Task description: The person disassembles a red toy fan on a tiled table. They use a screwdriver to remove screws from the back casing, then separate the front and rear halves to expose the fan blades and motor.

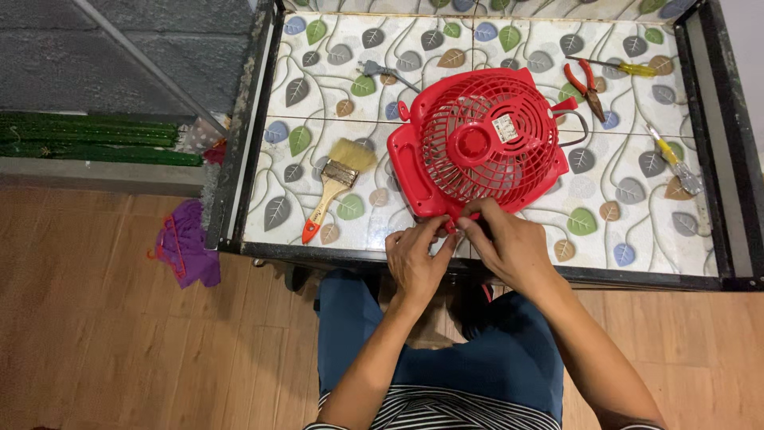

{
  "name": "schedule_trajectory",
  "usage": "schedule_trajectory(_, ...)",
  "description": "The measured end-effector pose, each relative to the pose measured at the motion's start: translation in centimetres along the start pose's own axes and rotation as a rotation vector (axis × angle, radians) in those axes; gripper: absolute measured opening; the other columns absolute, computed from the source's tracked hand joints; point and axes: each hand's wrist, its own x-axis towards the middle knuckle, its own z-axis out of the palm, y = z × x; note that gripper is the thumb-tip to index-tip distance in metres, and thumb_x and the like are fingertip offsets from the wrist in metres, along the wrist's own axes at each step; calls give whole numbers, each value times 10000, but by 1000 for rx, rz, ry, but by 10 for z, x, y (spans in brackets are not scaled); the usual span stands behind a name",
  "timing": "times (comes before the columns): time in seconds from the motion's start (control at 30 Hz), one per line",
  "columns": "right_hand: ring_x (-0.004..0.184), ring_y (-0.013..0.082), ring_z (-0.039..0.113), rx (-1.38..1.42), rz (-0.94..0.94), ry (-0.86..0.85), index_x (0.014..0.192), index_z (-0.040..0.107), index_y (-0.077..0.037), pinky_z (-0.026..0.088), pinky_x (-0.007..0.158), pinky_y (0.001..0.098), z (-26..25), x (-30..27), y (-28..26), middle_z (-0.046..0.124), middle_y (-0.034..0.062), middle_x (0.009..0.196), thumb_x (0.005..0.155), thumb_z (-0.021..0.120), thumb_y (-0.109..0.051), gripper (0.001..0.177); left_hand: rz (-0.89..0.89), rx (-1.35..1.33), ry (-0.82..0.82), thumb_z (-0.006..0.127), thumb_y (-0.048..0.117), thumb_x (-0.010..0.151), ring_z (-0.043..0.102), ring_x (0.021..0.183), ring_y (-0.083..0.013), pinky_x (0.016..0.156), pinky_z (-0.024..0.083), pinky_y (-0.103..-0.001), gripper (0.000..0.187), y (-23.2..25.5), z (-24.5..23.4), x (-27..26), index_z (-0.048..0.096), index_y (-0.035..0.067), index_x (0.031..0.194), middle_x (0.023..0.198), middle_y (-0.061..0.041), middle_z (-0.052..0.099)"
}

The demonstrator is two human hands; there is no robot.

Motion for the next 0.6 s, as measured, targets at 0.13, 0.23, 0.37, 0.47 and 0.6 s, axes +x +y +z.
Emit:
schedule_trajectory(0.13,638,196,698,145,69,94,1114,621,-45,544,598,315,-2,-8,12,703,92,807,893,692,-142,251,51,4,45,828,226,815,673,801,-149,863,384,-358,359,2,-1,1,729,145,1151,917,31,749)
schedule_trajectory(0.23,635,133,630,308,227,142,1055,635,-35,496,585,272,-10,-14,23,695,50,782,885,713,-69,190,34,5,32,832,215,805,673,788,-149,865,385,-366,348,4,-2,0,731,140,1129,897,35,746)
schedule_trajectory(0.37,804,88,584,397,120,248,1087,643,-6,475,705,221,-18,-18,34,636,60,976,941,695,-29,157,61,39,60,831,210,807,681,821,-156,877,391,-368,331,7,-2,3,730,145,1115,904,34,742)
schedule_trajectory(0.47,778,111,563,374,138,259,1069,660,5,453,708,235,-17,-23,40,635,77,937,967,673,-22,106,79,53,65,841,222,803,675,834,-166,872,393,-370,331,9,-2,4,729,148,1106,933,28,746)
schedule_trajectory(0.6,775,152,591,269,110,264,1027,660,12,462,724,267,-9,-24,45,648,99,907,977,651,2,52,95,81,37,845,228,805,671,854,-178,877,394,-377,337,10,-4,6,725,137,1107,973,12,746)
